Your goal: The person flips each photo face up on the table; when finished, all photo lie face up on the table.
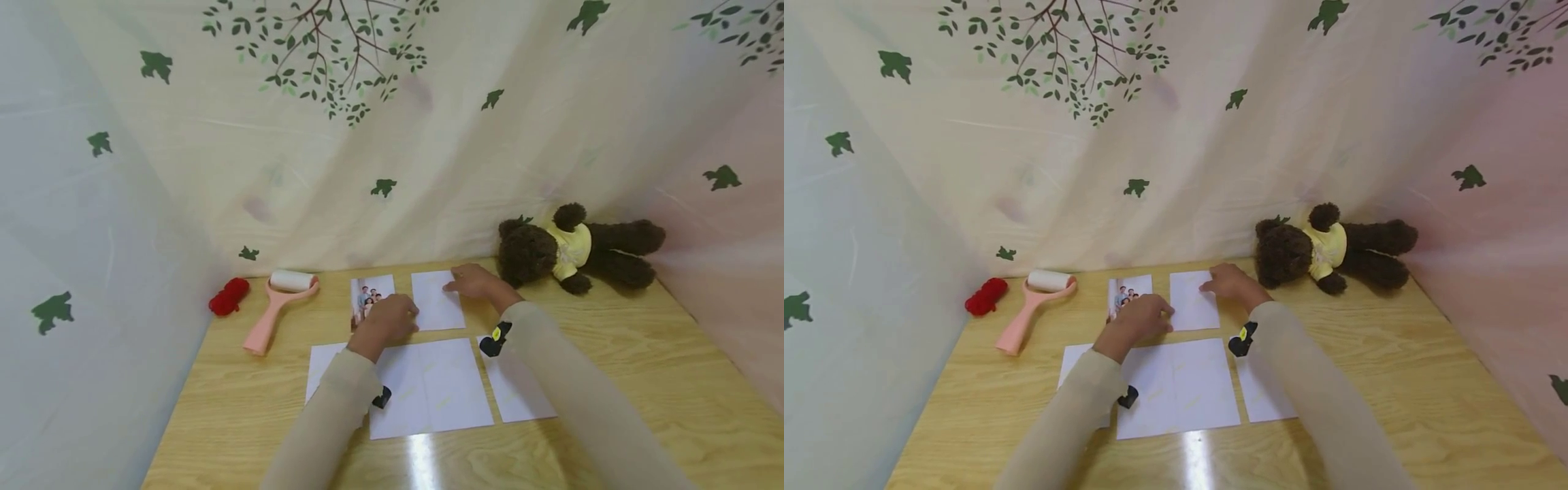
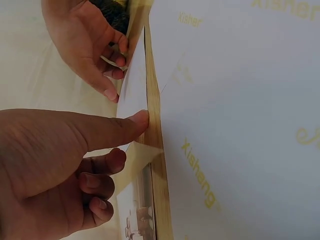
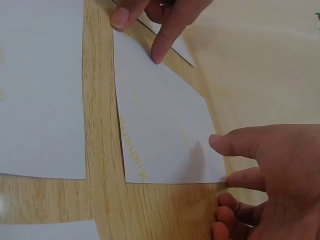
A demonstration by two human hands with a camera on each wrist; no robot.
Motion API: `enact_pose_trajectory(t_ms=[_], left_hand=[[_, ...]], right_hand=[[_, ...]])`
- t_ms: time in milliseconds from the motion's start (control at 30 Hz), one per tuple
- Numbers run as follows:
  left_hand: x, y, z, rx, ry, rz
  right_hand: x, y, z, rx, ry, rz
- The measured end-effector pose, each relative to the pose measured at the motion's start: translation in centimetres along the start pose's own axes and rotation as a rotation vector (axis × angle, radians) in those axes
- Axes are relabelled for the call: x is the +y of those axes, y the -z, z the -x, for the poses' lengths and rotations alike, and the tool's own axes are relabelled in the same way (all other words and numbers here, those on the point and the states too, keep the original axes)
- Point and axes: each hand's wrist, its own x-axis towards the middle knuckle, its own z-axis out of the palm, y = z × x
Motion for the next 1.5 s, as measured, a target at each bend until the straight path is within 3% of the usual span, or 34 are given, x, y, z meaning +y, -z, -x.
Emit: enact_pose_trajectory(t_ms=[200,467,533,700,800,1100,1267,1367,1500], left_hand=[[0.5,0.2,-0.1,-0.022,0.004,-0.049],[0.9,0.3,-0.2,-0.045,0.017,-0.022],[0.9,0.4,-0.1,-0.047,0.023,-0.014],[1.0,0.4,-0.3,-0.038,0.028,-0.017],[1.2,0.2,-0.6,0.004,0.002,0.001],[1.9,-0.4,-1.6,0.144,-0.030,0.295],[2.4,0.1,-2.0,0.226,-0.012,0.393],[2.3,0.5,-2.3,0.257,0.018,0.449],[1.4,0.9,-2.6,0.275,0.040,0.573]], right_hand=[[-0.3,-0.1,0.4,0.015,-0.015,-0.061],[0.1,0.4,0.2,0.033,-0.060,-0.226],[0.2,0.4,0.1,0.037,-0.089,-0.365],[0.0,0.7,0.2,0.074,-0.118,-0.828],[-0.4,0.9,0.4,0.107,-0.090,-0.948],[-2.3,0.8,0.9,0.232,-0.061,-1.012],[-3.3,0.2,1.1,0.234,-0.015,-1.050],[-3.4,-0.2,1.1,0.220,0.011,-1.001],[-3.1,-1.0,1.3,0.176,0.011,-0.853]])
